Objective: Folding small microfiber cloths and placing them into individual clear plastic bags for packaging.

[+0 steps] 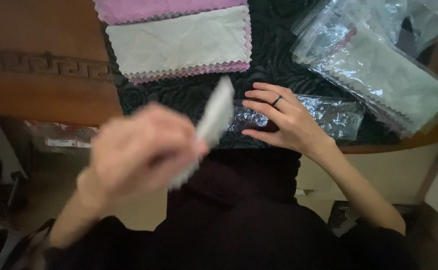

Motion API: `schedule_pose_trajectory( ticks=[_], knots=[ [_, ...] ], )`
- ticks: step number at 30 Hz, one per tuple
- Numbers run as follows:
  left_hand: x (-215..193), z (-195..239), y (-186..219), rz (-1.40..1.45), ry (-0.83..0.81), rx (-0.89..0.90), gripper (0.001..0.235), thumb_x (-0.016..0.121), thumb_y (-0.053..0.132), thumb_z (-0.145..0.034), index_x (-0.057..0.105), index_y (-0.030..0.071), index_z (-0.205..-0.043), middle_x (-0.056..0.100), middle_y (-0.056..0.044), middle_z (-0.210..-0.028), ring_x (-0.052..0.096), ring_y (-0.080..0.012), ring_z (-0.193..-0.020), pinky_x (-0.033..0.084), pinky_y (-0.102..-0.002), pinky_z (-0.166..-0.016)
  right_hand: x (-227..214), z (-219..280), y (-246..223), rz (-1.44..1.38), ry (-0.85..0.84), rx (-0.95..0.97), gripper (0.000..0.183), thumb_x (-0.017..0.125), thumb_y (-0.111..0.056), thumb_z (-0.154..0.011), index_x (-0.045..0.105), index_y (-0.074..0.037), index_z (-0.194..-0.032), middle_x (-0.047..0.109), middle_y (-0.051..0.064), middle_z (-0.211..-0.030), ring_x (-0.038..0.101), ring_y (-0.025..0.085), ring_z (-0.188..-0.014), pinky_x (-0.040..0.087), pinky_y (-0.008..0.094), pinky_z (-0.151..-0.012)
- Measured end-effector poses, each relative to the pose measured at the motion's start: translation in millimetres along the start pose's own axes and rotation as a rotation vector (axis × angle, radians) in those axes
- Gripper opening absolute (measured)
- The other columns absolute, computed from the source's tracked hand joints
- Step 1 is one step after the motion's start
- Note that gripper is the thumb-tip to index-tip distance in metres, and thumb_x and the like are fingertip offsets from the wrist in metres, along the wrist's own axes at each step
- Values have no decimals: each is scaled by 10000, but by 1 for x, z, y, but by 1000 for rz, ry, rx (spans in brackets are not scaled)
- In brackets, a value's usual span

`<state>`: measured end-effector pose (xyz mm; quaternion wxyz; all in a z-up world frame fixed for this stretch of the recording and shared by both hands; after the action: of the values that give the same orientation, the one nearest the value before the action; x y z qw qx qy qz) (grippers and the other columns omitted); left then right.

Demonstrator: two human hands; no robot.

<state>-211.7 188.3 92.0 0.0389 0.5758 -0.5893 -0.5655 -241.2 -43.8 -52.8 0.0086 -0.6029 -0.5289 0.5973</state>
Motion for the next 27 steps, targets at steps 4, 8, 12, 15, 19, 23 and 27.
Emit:
schedule_pose_trajectory(
  ticks=[4,8,12,15,19,23,27],
  knots=[
    [44,32,-29,173,-116,-291,55,667,37,-997,617,17,-1001,658,-92,-950,638,-181,-807,525,-259,-703,2,0,0,5,-34,-5,598,894,-269,-898,594,-9,-1346,585,207,-1396,549,408,-1366,493,536,-1109],
    [84,64,-80,19,-7,-412,114,708,19,-970,661,66,-1063,695,-85,-926,737,-299,-870,590,-365,-750,8,-2,-4,59,40,56,433,861,-231,-871,719,-60,-1242,649,153,-1358,586,388,-1326,443,494,-1108],
    [76,60,-74,-49,8,-491,354,837,161,-884,649,31,-1155,725,-169,-979,741,-354,-945,588,-444,-789,4,-13,-16,282,23,-57,227,763,-156,-955,733,-80,-1166,608,171,-1427,549,405,-1367,443,496,-1106],
    [76,57,-72,-19,-38,-566,485,889,218,-832,632,14,-1190,739,-218,-950,746,-406,-915,594,-477,-754,-2,-27,-20,411,-30,-121,220,777,-164,-933,726,-124,-1143,605,164,-1441,538,385,-1388,434,485,-1128],
    [86,60,-78,-76,-81,-573,353,844,180,-879,649,53,-1144,745,-166,-893,760,-366,-837,605,-421,-649,-1,-37,-24,484,-174,-159,220,829,-215,-857,725,-164,-1043,619,133,-1424,534,345,-1403,410,474,-1169],
    [86,54,-77,-123,-74,-565,314,831,169,-898,640,33,-1108,716,-165,-842,751,-357,-775,593,-408,-605,-1,-43,-27,502,-205,-183,243,793,-214,-876,690,-166,-1091,592,133,-1429,517,341,-1414,414,478,-1162],
    [89,54,-80,-124,-83,-590,281,815,173,-900,631,36,-1062,690,-161,-793,736,-359,-707,570,-411,-560,-2,-43,-26,483,-245,-184,179,782,-206,-888,680,-151,-1025,602,131,-1405,522,325,-1408,417,469,-1155]
  ],
)
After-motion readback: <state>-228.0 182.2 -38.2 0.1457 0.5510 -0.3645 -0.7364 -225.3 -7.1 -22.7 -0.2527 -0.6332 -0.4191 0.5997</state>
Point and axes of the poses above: each hand's wrist, its own z-axis away from the middle knuckle, its own x-axis out of the palm, y = z × x, the point moved 5 cm from there along -z, towards the middle knuckle
